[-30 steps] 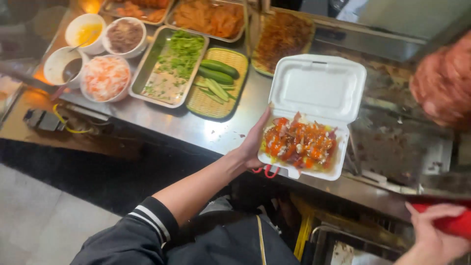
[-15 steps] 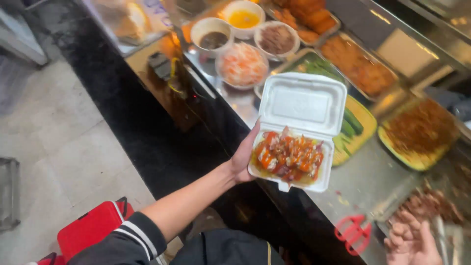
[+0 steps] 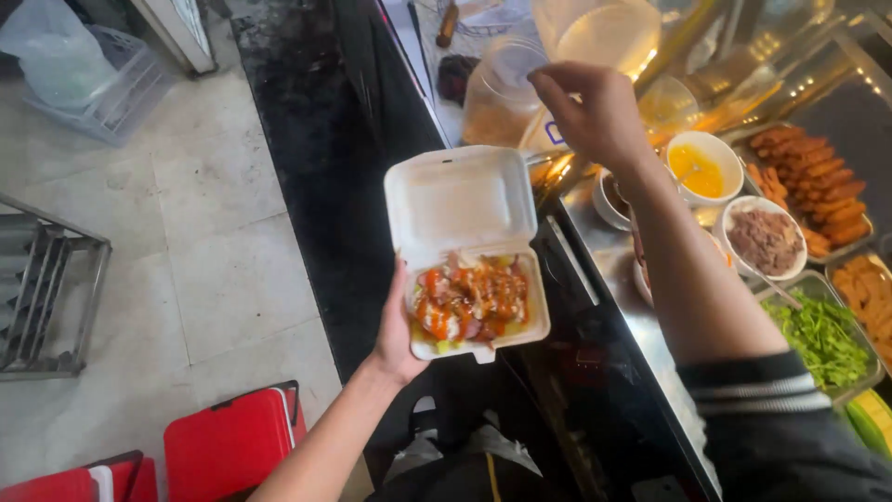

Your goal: Assembling a sticky rice meal in a styrofoam container with various toppings and sauces.

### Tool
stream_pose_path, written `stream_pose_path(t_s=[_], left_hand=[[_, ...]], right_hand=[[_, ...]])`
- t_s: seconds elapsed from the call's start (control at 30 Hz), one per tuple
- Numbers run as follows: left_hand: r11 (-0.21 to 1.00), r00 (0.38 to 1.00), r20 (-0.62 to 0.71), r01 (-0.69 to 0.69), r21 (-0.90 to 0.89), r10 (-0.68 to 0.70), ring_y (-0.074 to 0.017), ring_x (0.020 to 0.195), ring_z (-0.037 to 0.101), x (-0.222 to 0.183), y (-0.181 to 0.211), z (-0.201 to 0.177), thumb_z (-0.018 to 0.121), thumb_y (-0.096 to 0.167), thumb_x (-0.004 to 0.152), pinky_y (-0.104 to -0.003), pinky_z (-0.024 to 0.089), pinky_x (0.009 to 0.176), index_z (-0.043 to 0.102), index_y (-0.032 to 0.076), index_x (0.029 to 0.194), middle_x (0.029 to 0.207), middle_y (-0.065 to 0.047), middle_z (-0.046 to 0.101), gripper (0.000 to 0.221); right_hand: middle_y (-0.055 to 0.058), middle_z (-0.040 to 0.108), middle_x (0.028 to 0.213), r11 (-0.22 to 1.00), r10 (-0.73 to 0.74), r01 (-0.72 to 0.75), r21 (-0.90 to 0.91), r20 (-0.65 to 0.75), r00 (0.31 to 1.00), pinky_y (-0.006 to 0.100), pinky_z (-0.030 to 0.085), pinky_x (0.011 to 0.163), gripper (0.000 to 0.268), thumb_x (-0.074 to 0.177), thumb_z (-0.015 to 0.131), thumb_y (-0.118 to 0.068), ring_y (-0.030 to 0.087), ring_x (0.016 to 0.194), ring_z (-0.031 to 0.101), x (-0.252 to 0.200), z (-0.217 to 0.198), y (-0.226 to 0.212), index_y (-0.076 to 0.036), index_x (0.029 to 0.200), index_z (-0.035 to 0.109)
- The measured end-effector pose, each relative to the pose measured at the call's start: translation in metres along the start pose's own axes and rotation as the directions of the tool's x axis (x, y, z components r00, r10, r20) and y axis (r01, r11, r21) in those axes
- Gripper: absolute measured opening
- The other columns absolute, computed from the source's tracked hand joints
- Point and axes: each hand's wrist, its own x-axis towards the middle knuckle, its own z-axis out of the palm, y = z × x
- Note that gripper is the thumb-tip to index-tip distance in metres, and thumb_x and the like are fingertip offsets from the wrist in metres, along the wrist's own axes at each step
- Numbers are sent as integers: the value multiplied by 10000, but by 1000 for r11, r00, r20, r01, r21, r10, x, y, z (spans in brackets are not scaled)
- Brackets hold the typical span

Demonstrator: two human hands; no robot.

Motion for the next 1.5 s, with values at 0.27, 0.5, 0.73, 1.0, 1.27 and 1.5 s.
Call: stream_pose_path(t_s=[0.27,0.5,0.73,1.0,1.27,1.5], left_hand=[[959,944,-243,-258,-116,224,-422,1346,529,18,98,-23,427,687,896,-589,422,1102,543,110,1461,1501,-193,546,816],[959,935,-275,-260,-108,223,-408,1376,506,70,154,-16,452,685,898,-582,410,1105,550,114,1458,1502,-167,543,805],[980,979,-152,-155,-126,135,-372,1412,481,141,196,1,476,683,895,-549,380,1152,506,172,1499,1553,-116,500,792],[1000,1000,-8,-12,11,12,-331,1410,485,174,232,34,436,694,912,-539,385,1152,479,229,1477,1476,-87,525,734],[999,990,138,10,49,-16,-349,1439,463,206,238,27,366,658,878,-519,412,1154,450,211,1525,1552,-113,496,791],[993,992,103,58,103,-69,-345,1401,515,205,244,24,388,675,845,-511,450,1120,484,190,1489,1486,-106,547,811]], right_hand=[[61,820,1135,458,551,335,-824,558,620,515,541,1007,383,922,659,-191,297,1145,741,182,165,298,-298,1269,780],[180,759,1201,639,510,372,-673,733,451,524,516,1069,330,966,609,-175,367,1199,693,149,131,111,-100,1263,729],[175,743,1102,688,530,244,-683,704,473,451,556,975,288,973,625,-234,329,1114,709,135,108,115,-59,1166,748],[163,779,1086,646,757,-564,-515,340,557,405,574,901,319,905,808,-194,279,1016,748,128,45,17,-106,1211,783],[35,798,1100,661,750,-701,-267,197,632,273,560,909,309,832,808,-230,123,916,755,154,50,-116,-134,1125,791],[-18,826,956,899,353,-156,-409,467,811,282,542,675,192,927,745,-200,95,754,741,162,97,-124,-180,1099,828]])
